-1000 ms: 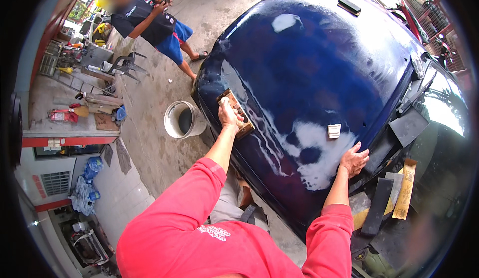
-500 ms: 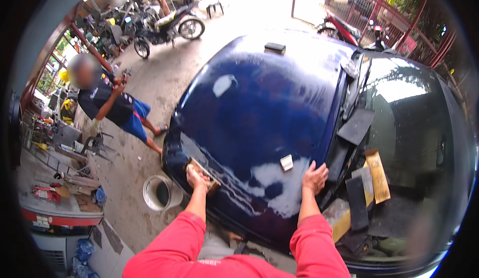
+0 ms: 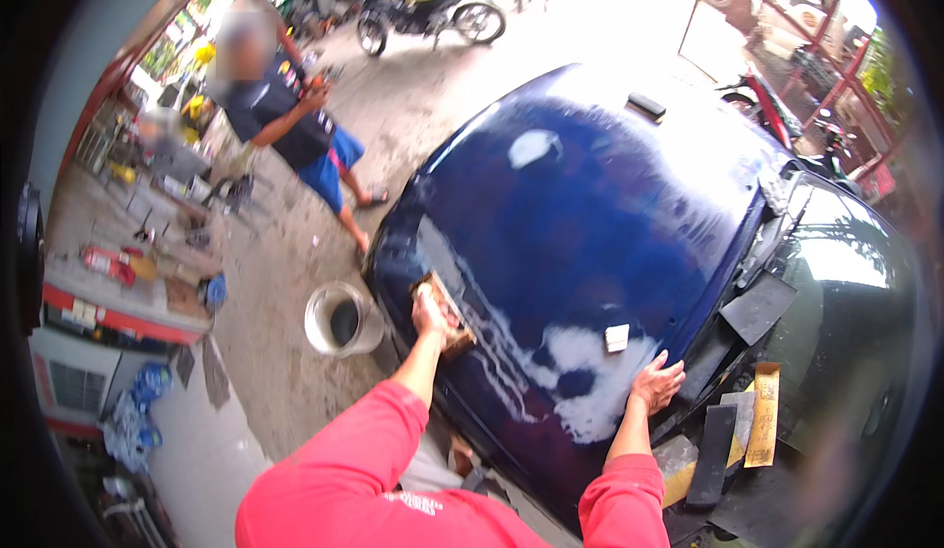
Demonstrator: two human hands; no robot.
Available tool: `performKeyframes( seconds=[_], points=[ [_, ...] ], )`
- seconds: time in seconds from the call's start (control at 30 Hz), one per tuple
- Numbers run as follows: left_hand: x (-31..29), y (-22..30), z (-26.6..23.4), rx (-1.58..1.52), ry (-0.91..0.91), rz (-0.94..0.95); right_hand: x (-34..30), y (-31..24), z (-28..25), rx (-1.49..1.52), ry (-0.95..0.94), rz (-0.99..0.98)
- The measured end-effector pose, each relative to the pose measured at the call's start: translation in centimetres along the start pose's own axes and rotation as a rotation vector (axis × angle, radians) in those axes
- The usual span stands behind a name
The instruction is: The person uses a sanding block to rub the hood of a dark blue car in a garage. They repeatedly dip the block into a bucket of liquid and continue buffing the surface. Other people are visible in the background.
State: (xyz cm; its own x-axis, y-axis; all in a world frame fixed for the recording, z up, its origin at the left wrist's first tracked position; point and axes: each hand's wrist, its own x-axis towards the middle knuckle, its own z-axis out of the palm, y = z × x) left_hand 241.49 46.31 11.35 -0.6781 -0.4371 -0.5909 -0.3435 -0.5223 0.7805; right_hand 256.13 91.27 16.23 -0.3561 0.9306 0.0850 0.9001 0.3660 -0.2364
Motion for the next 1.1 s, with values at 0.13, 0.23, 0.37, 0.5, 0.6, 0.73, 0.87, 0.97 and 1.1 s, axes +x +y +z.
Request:
performKeyframes(
  seconds=[0.13, 0.23, 0.37, 0.5, 0.6, 0.73, 0.87, 0.97, 1.1],
  points=[
    [2.7, 0.1, -1.2, -0.018, -0.086, -0.196, 0.5, 0.5, 0.6, 0.0, -0.002, -0.01],
    [1.7, -0.3, -2.1, -0.057, -0.18, -0.052, 0.7, 0.6, 1.0, -0.03, -0.006, 0.001],
    [-4.1, -2.0, -2.9, -0.039, -0.182, 0.109, 0.9, 0.6, 1.0, -0.026, -0.041, 0.018],
    [-6.2, -2.4, -1.9, 0.088, 0.026, 0.009, 0.8, 0.5, 0.9, -0.027, -0.006, -0.008],
    [-4.4, -1.8, -1.1, 0.118, 0.059, 0.007, 0.7, 0.5, 0.7, -0.03, -0.002, -0.011],
    [-3.6, -2.0, -1.8, 0.126, 0.004, 0.032, 0.7, 0.6, 0.8, -0.035, -0.01, -0.006],
    [-5.0, -3.0, -2.6, 0.231, 0.016, -0.059, 0.8, 0.8, 1.0, -0.028, 0.004, -0.01],
    [-4.1, -2.5, -1.5, 0.147, 0.017, 0.011, 0.9, 0.9, 1.2, -0.036, 0.013, -0.021],
    [-1.8, -1.4, 0.2, 0.172, 0.109, 0.032, 0.9, 0.8, 1.2, -0.042, -0.001, -0.014]
  ],
)
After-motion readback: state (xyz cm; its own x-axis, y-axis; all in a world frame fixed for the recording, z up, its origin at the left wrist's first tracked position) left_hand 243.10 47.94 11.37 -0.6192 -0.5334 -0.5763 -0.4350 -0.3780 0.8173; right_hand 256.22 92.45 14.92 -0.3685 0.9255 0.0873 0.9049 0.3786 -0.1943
